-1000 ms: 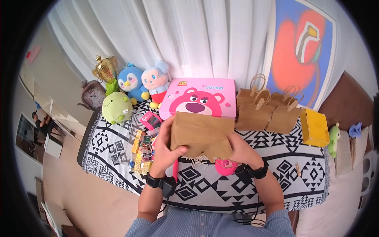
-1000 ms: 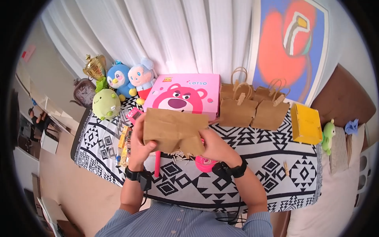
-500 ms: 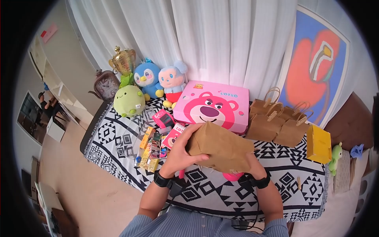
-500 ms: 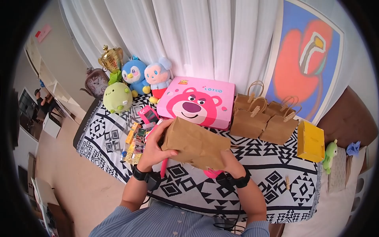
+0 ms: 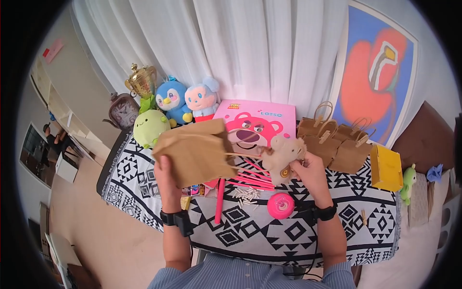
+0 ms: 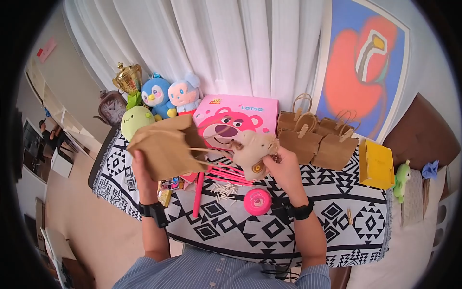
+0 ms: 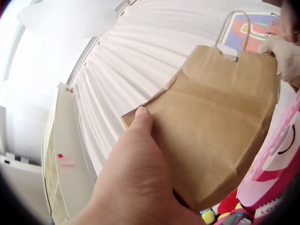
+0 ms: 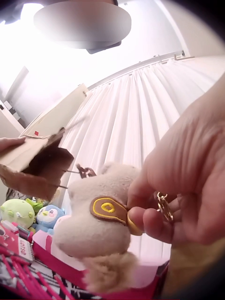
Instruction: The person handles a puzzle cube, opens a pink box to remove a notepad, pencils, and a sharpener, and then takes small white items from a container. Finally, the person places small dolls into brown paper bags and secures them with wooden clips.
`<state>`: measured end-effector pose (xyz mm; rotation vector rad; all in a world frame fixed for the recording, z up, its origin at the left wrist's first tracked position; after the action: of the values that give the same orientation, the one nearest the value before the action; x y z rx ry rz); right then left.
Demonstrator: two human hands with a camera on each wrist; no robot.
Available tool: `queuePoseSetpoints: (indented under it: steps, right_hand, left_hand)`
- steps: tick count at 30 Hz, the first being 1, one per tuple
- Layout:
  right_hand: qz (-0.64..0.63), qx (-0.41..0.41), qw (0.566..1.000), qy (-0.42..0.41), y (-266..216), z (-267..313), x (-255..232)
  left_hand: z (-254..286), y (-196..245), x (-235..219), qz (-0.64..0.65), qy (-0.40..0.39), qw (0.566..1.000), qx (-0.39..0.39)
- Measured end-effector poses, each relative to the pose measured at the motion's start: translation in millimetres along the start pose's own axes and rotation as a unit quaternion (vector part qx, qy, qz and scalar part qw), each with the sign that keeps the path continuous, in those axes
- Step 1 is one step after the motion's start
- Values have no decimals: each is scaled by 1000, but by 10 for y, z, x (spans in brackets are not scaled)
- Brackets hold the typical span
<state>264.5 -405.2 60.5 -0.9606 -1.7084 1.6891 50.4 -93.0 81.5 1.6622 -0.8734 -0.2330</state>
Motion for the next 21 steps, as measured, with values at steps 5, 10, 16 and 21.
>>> queuePoseSetpoints:
  steps: [5,10,16,21]
  right_hand:
    - [21,-41,999,11,216,-97,20]
    - [186,-31,982,-12,207,-61,125]
    - [185,-21,982,-41,188,-38,251]
    - [166,-17,985,-51,258,-45,305]
  left_hand:
    - [87,-206,-4,253,-44,960,-114]
    - [233,-437,35,258,-7,954,-154]
    - [214,-634,-40,278,-17,949,-147]
    - [254,-819,-76,303,-41,938,-165]
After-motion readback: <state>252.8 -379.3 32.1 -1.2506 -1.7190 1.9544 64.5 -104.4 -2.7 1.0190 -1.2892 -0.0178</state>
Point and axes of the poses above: each hand's wrist, its own z-axis away from the middle knuckle, its own x-axis out of the palm, y = z × x, the point moved 8 cm from there along -z, towards the middle knuckle, and after that the axes turned 3 degrees about -y, right-handed, at the moved point
